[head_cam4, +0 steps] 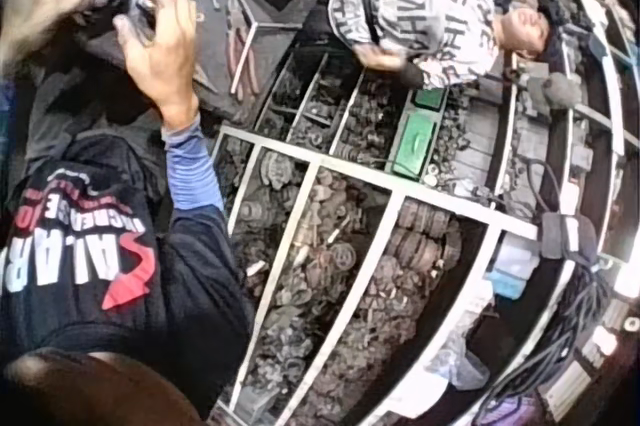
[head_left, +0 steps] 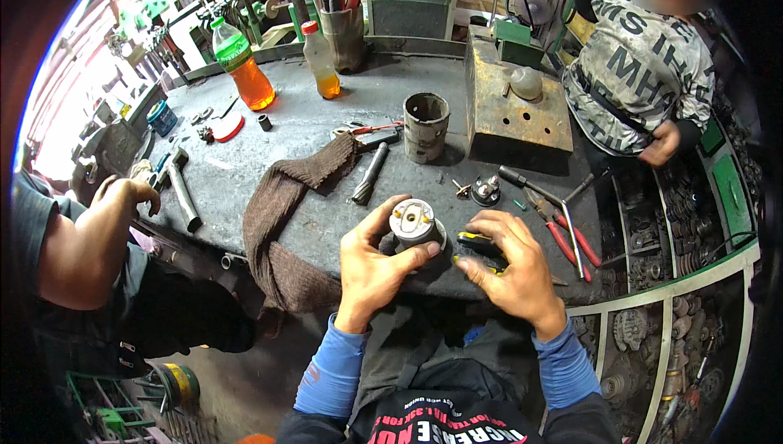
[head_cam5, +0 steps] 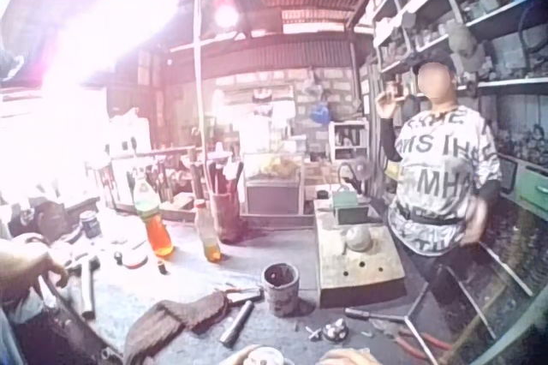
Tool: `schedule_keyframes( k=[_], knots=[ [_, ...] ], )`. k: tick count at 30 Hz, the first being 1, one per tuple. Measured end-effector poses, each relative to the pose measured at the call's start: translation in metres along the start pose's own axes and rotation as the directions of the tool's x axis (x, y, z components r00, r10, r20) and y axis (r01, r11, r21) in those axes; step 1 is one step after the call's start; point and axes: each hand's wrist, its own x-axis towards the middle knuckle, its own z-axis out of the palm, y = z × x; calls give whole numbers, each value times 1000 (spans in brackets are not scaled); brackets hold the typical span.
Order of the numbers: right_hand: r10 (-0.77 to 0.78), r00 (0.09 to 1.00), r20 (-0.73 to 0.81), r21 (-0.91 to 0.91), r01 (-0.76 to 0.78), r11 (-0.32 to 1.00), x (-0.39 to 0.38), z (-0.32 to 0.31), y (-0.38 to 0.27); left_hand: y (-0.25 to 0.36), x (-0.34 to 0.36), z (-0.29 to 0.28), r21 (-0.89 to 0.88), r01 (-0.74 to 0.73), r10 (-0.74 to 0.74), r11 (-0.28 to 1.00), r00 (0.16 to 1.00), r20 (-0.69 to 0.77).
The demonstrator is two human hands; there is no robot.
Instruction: The person cleans a small mechanical component with a rag, then uses pliers to manipulate a ring on a cylindrical part. The person continues to handle the component and tools at a cluttered workbench.
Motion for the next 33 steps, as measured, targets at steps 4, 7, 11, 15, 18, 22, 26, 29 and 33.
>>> schedule_keyframes(
  k=[4, 7, 11, 15, 18, 22, 26, 29, 33],
  knots=[
    [146, 985, 95, 375, -171, 911, -19, 9, -12, 34, 2, -13, -400, 74, -19, 914, 990, 141],
    [210, 955, 212, 827, -290, 483, -22, 24, -47, 30, 0, -19, -594, 48, 131, 803, 958, 255],
    [189, 981, -43, 744, -95, 661, -31, 43, -64, 28, -8, -17, -680, 102, 195, 726, 917, 347],
    [217, 959, -181, 669, -41, 742, -33, 44, -75, 46, -12, -12, -671, 149, 94, 726, 946, 312],
    [199, 937, -288, 579, 4, 816, -37, 46, -71, 47, -16, -12, -686, 171, 83, 707, 943, 321],
    [180, 932, -314, 500, 1, 866, -43, 47, -68, 43, -19, -21, -683, 171, 66, 710, 950, 306],
    [198, 942, -271, 569, -10, 822, -45, 50, -70, 35, -19, -27, -655, 133, 116, 744, 939, 323],
    [340, 930, -140, 757, -121, 643, -40, 41, -82, 34, -18, -26, -594, 64, 132, 802, 951, 280],
    [390, 920, -45, 871, -155, 466, -41, 41, -80, 43, -19, -29, -512, 100, 46, 853, 963, 265]
  ],
)
